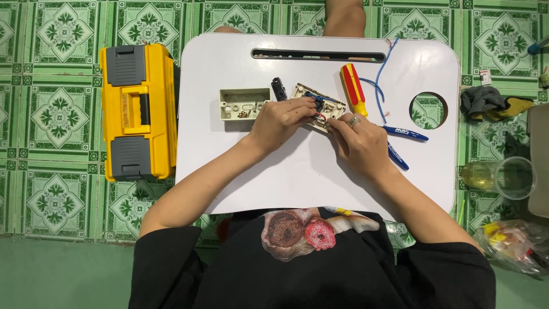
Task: Assembling and wiring electrical switches into a plastic housing using a screwdriver and pliers.
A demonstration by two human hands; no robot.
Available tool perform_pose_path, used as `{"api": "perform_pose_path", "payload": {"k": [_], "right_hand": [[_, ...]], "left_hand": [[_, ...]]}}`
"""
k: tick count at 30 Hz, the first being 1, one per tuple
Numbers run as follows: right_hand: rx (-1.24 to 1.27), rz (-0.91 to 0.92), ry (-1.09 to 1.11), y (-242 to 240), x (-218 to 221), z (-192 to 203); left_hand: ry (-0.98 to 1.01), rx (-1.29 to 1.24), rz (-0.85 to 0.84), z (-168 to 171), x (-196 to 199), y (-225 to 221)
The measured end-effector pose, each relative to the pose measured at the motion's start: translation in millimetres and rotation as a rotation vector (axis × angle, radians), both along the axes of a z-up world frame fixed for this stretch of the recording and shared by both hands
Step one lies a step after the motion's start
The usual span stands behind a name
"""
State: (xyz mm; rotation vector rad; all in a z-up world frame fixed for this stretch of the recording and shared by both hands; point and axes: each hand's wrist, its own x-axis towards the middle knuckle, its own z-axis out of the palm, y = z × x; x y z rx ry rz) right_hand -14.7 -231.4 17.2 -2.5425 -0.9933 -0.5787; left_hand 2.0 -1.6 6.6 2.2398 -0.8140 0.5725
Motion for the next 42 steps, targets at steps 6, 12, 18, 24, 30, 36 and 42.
{"api": "perform_pose_path", "payload": {"k": [6,12,18,24,30,36,42], "right_hand": [[-0.037,-0.027,0.056,-1,-1,-13],[0.013,-0.042,0.082,-3,-1,-21],[0.016,-0.040,0.088,-3,-2,-20],[0.039,-0.045,0.105,-4,-1,-23],[0.033,-0.043,0.095,1,-5,-13],[-0.037,-0.055,0.016,3,-5,-8],[-0.028,-0.067,0.051,1,-2,-24]], "left_hand": [[0.021,0.000,0.004,-3,1,0],[0.013,0.011,0.021,-3,1,-1],[0.004,0.014,0.016,-4,1,0],[0.004,0.028,0.027,1,0,-1],[-0.013,0.019,0.036,-5,0,-2],[-0.017,-0.001,0.038,0,2,-1],[0.001,-0.005,0.032,-8,3,0]]}}
